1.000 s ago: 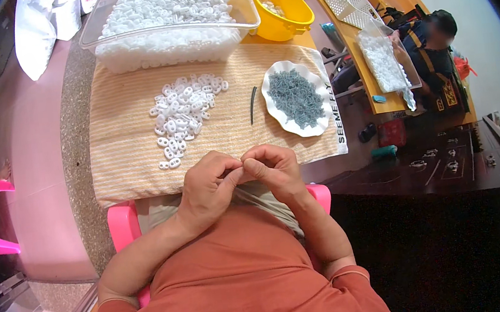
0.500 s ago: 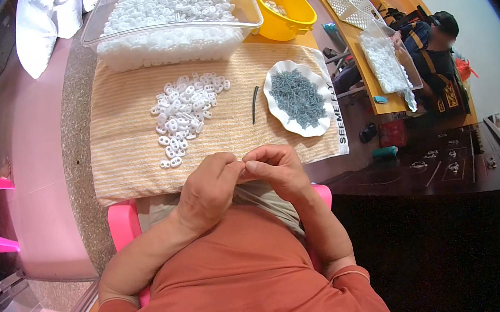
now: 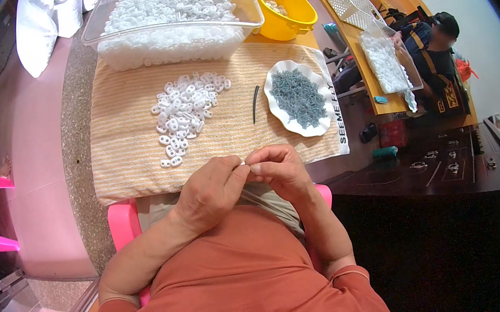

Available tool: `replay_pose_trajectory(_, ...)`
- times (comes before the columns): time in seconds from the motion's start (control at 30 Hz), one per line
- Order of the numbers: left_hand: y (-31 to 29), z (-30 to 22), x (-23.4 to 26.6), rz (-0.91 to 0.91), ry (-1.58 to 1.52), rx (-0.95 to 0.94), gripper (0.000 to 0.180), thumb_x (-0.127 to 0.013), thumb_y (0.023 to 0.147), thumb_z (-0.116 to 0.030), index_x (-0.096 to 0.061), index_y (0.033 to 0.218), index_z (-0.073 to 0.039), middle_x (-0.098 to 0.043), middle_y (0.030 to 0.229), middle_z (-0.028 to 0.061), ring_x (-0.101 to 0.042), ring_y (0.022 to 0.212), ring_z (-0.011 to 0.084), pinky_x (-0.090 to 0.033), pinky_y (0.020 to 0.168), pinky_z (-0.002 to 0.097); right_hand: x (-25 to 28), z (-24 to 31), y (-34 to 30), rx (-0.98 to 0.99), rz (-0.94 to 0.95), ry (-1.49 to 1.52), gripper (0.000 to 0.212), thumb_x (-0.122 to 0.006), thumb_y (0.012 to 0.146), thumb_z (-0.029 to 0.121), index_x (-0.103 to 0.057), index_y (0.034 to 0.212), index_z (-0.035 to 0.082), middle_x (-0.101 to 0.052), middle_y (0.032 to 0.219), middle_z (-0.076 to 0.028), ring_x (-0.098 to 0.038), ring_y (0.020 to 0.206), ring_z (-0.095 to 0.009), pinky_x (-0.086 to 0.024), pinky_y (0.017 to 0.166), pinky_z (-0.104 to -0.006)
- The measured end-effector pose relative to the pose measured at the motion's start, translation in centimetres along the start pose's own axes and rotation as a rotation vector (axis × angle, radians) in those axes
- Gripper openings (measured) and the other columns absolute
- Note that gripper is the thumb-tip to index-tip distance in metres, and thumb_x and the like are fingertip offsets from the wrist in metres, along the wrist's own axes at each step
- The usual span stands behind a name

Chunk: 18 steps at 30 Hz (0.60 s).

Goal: Assembling small white plastic rings and grey components by hand using a small tool.

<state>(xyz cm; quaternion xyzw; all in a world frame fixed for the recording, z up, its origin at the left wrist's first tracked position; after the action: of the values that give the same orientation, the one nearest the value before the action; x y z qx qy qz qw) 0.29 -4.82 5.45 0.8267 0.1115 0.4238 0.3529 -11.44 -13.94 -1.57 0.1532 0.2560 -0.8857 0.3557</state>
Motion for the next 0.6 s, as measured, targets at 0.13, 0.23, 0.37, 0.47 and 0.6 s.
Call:
replay_pose_trajectory(0.13, -0.4, 1.3, -0.7, -0.035, -0.194, 0.139, 0.019, -0.062, 0.077, -0.002, -0.061, 0.096, 0.0, -0.059, 0.087, 0.0127, -0.06, 0.076, 0.0269, -0.05, 0.063, 0.0332, -0.1, 0.1, 0.0, 0.046, 0.004, 0.01, 0.014, -0.064, 0.08, -0.004, -0.064, 0.094, -0.007, -0.068, 0.088, -0.014, -0.068, 0.078, -0.021, -0.057, 0.076, -0.0313)
replay_pose_trajectory(0.23, -0.4, 2.4, -0.9, -0.046, -0.406, 0.326, 0.015, -0.064, 0.081, -0.003, -0.062, 0.096, -0.001, -0.06, 0.086, 0.0133, -0.061, 0.075, 0.0285, -0.05, 0.063, 0.0338, -0.1, 0.5, -0.1, 0.104, 0.013, -0.028, 0.012, -0.063, 0.081, -0.005, -0.064, 0.093, -0.007, -0.066, 0.092, -0.013, -0.067, 0.08, -0.021, -0.057, 0.076, -0.0315)
replay_pose_trajectory(0.37, -0.6, 3.1, -1.1, -0.011, -0.554, 0.482, 0.011, -0.065, 0.084, -0.006, -0.063, 0.092, 0.001, -0.062, 0.086, 0.0138, -0.061, 0.075, 0.0264, -0.049, 0.065, 0.0317, -1.0, 1.8, -0.3, 0.241, 0.058, -0.202, 0.011, -0.061, 0.083, -0.005, -0.063, 0.093, -0.008, -0.064, 0.095, -0.012, -0.066, 0.083, -0.019, -0.057, 0.076, -0.0306)
replay_pose_trajectory(0.47, -0.8, 3.5, -1.3, -0.006, -0.633, 0.572, 0.01, -0.065, 0.084, -0.007, -0.063, 0.089, 0.002, -0.062, 0.084, 0.0136, -0.061, 0.073, 0.0265, -0.048, 0.064, 0.0322, -1.4, 2.0, -0.5, 0.279, 0.094, -0.302, 0.012, -0.063, 0.082, -0.006, -0.066, 0.094, -0.006, -0.065, 0.096, -0.012, -0.061, 0.089, -0.016, -0.049, 0.081, -0.0278)
replay_pose_trajectory(0.6, -1.1, 3.8, -1.7, 0.001, -0.693, 0.644, 0.009, -0.065, 0.084, -0.006, -0.063, 0.088, 0.002, -0.061, 0.081, 0.0133, -0.061, 0.072, 0.0263, -0.048, 0.064, 0.0322, -1.3, 1.9, -0.5, 0.365, 0.11, -0.39, 0.013, -0.062, 0.083, -0.006, -0.065, 0.096, -0.005, -0.063, 0.096, -0.009, -0.06, 0.09, -0.014, -0.051, 0.081, -0.0261)
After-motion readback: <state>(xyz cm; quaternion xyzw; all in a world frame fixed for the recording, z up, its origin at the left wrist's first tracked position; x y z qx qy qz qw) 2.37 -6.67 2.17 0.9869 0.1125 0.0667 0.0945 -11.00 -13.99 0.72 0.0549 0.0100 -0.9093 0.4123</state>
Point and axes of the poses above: each hand's wrist, its own y-axis towards the middle knuckle, its own x-axis out of the back of the hand, z = x × y, the point moved 7 cm from there along y, towards the middle knuckle
